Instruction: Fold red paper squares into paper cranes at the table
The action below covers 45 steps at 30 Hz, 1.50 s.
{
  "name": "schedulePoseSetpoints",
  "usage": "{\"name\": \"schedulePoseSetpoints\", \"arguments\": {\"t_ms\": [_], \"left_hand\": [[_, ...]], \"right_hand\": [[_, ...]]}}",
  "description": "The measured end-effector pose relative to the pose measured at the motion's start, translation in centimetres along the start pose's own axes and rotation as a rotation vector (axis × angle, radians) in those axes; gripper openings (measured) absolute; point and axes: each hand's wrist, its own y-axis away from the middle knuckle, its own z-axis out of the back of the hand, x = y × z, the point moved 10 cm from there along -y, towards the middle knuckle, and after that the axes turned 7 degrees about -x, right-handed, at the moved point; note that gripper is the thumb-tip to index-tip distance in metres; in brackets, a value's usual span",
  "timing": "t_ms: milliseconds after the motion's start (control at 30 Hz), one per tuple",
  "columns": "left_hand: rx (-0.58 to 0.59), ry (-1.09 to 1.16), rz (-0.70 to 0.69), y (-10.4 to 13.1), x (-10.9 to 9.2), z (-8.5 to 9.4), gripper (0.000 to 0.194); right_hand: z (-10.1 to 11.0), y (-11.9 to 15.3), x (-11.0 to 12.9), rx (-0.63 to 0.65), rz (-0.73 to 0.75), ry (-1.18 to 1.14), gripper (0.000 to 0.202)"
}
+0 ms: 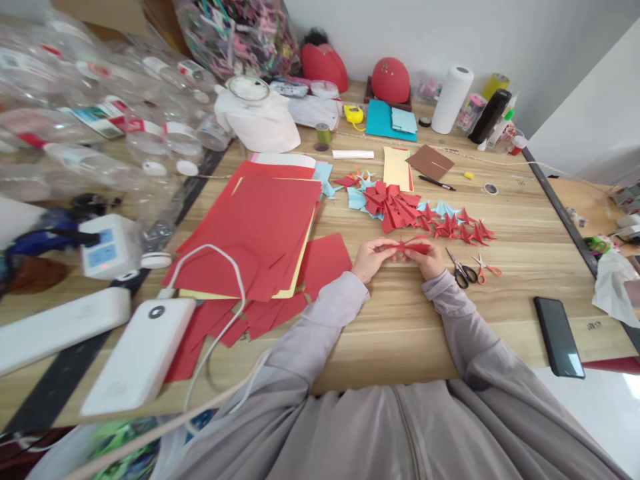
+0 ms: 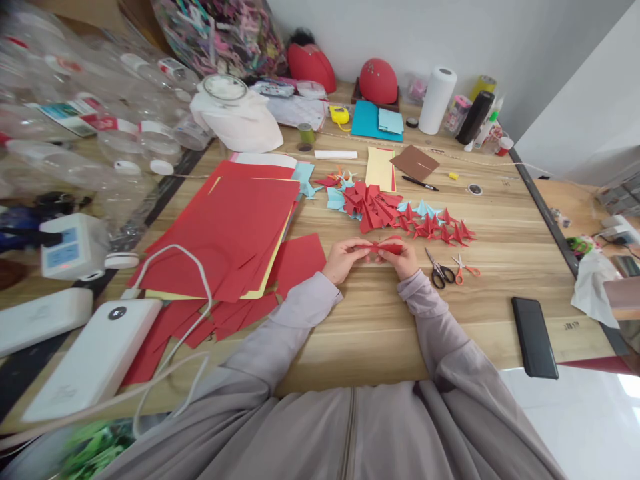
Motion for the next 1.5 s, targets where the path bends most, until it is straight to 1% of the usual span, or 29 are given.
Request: {"name": "schedulePoseSetpoints", "arguments": {"t_ms": [100,233,367,467,600,733,967,1133,1200,1333,1500], "left_hand": [[-0.001,0.007,0.019,-0.1,0.4,0.2,0.019],[0.029,0.036,0.037,-0.1,0.6,0.0,0.019],[0.069,-0.023,-0.007,0.2,-0.1,-0.6,0.021],[0.092,-0.045,-0.041,0.4,-0.6,-1.0,0.021],[0.048,0.008,0.002,0.3,0.0,-0.5,0.022],[0.038,0.05,0.064,0.2,0.7,-0.5,0.024],[-0.082,0.149,0.1,0.2,0.5,0.5,0.023],[-0.051,0.159,0.159,0.3,0.8,0.2,0.021],[-0.033,0.153,0.17,0.3,0.9,0.0,0.021],[0.002,0.172,0.181,0.4,1.0,-0.2,0.018],[0.003,0.205,0.199,0.3,1.2,-0.1,0.017]], "right_hand": [[0.2,-0.1,0.6,0.026,0.052,0.062,0.021],[-0.1,0.0,0.7,0.05,0.037,0.109,0.024],[-0.1,0.1,0.9,0.018,0.057,0.1,0.02],[-0.3,0.1,0.8,0.025,0.054,0.095,0.018],[-0.2,0.2,0.8,-0.003,0.044,0.085,0.017],[-0.1,0.2,1.0,-0.018,0.045,0.078,0.017],[-0.6,0.1,0.8,0.03,0.04,0.092,0.023],[-0.9,0.2,0.5,0.044,0.033,0.074,0.023],[-1.1,0.3,0.3,0.059,0.023,0.056,0.024],[-1.1,0.4,0.3,0.048,0.037,0.027,0.021],[-1.3,0.5,0.2,0.056,0.034,0.053,0.022]]}}
